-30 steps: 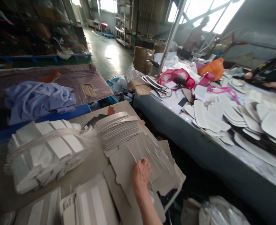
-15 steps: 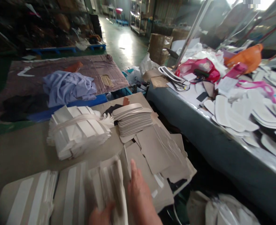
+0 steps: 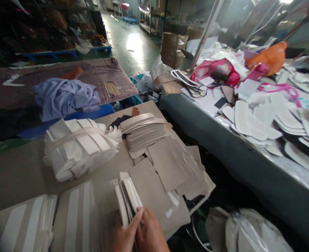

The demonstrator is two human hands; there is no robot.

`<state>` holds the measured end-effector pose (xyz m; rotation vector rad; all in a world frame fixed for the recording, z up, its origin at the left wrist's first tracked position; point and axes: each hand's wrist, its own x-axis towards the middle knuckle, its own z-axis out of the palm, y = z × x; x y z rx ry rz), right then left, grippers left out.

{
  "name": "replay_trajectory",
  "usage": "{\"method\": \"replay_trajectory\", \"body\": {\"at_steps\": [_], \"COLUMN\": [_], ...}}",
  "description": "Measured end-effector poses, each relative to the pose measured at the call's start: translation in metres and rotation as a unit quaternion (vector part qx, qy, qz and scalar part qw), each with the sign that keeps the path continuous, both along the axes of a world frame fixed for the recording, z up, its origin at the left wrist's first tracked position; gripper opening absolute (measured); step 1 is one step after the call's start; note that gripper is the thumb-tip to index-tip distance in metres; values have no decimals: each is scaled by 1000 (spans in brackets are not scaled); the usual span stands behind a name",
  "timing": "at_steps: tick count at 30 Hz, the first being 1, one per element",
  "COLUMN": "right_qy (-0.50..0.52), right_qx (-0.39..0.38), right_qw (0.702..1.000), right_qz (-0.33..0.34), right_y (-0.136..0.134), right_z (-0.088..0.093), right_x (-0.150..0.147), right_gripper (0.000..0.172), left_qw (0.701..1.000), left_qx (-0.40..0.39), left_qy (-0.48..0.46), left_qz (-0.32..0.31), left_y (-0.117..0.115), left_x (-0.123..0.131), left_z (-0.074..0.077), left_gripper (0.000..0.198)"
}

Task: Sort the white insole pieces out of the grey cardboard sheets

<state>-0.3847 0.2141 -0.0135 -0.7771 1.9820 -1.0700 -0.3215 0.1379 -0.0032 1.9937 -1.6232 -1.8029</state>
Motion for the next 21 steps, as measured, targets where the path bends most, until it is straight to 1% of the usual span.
{"method": "replay_trajectory", "body": {"at_steps": [3,7,8,10,12,14,15,17,19,20,21], "right_qy": [-33,-102,-118,-140,-140,-115,-97,-44,53,114,173], "right_qx": [-13,-34,-36,-40,-40,-36,-30,-6,53,102,157], "right_qw": [999,994,992,989,989,992,994,999,997,988,972], "right_qz": [0,9,10,17,22,25,28,29,6,-16,-36], "right_y": [2,4,4,7,10,13,14,16,16,15,13], "right_z": [8,20,22,23,18,8,2,-9,-19,-22,-25], "right_x": [-11,-26,-28,-28,-22,-13,-9,-8,-17,-24,-31], "right_gripper": [31,29,29,32,43,50,51,46,40,37,36], "left_qw": [1000,997,998,999,996,990,988,988,989,990,991], "left_qx": [-8,-10,-4,3,0,-6,-8,-7,-15,-23,-33], "left_qy": [8,27,16,-35,-93,-138,-150,-148,-138,-133,-129], "left_qz": [11,67,67,41,-2,-38,-48,-51,-41,-34,-28], "left_y": [1,4,4,1,-3,-8,-10,-13,-15,-16,-18], "left_x": [-17,-33,-35,-34,-28,-17,-10,5,20,26,32], "left_z": [1,1,2,5,6,1,-3,-16,-28,-33,-37], "left_gripper": [57,48,44,38,37,38,37,32,25,23,22]}}
